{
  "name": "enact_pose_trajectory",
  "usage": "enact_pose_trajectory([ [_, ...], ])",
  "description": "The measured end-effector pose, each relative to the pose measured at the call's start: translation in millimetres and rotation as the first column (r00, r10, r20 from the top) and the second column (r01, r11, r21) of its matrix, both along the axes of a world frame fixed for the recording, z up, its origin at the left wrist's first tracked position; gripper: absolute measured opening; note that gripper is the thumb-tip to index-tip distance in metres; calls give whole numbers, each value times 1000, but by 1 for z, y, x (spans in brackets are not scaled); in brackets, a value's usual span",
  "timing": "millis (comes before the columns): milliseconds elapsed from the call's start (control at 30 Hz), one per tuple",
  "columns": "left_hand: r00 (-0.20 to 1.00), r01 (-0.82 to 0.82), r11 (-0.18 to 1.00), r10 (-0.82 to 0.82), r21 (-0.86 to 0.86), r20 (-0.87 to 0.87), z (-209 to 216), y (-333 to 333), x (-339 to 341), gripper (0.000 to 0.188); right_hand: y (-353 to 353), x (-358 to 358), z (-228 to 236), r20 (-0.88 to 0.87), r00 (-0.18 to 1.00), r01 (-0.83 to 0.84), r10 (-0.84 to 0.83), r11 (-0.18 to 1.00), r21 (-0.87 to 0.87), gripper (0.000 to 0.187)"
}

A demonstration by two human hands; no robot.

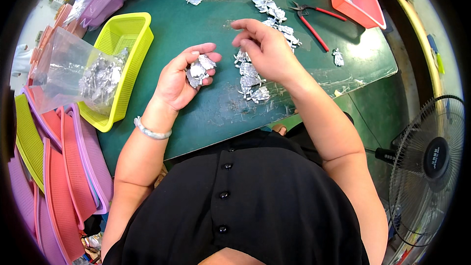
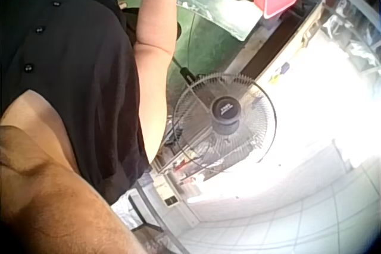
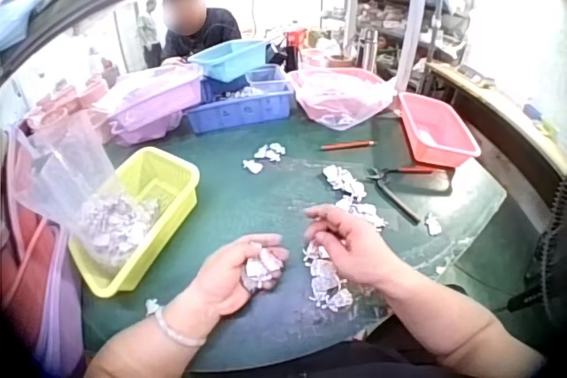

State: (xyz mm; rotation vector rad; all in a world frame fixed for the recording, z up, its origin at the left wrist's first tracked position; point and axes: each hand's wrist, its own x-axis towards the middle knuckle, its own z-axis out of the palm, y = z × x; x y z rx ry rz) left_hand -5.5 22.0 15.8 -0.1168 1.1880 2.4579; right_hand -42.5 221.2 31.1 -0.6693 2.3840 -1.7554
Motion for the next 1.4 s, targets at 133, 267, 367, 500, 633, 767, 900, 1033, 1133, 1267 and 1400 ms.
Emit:
enact_pose_trajectory([
  [133, 999, 51, 998, -51, 46, -3, -1, -2, 0, 34, 12, -4, -1, -342, 935, 74, 91, 895, 440, 33],
  [267, 997, 76, 995, -76, 64, 13, 1, -2, 0, 35, 15, -3, 0, -447, 874, 113, 189, 816, 568, 43],
  [367, 994, 107, 990, -108, 94, 6, 1, -3, 1, 35, 14, -4, -3, -434, 882, 98, 186, 828, 553, 44],
  [500, 992, 120, 984, -123, 129, 16, -2, -4, 0, 33, 13, -4, -6, -415, 901, 91, 124, 883, 460, 44],
  [633, 996, 88, 996, -88, -2, 21, 0, -3, 1, 27, 12, -4, -2, -317, 946, 60, 69, 924, 378, 44],
  [767, 998, 68, 981, -65, -180, 23, 4, 2, 3, 27, 14, -7, -2, -45, 996, -74, 82, 985, 153, 41],
  [900, 997, 59, 951, -72, -304, -33, 7, 8, 7, 27, 7, -5, 5, 164, 975, -136, 149, 987, -89, 37],
  [1033, 992, 61, 941, -95, -334, -87, 7, 11, 10, 25, -4, 0, 13, 261, 941, -161, 215, 964, -212, 36],
  [1133, 988, 61, 938, -105, -342, -114, 4, 12, 10, 25, -13, 1, 13, 248, 943, -172, 222, 963, -207, 35],
  [1267, 992, 45, 929, -86, -369, -96, 5, 11, 9, 23, -21, 2, 16, 237, 955, -150, 177, 980, -128, 34],
  [1400, 994, 38, 930, -72, -364, -81, 4, 8, 8, 21, -23, 4, 19, 285, 944, -127, 167, 980, -153, 30],
])
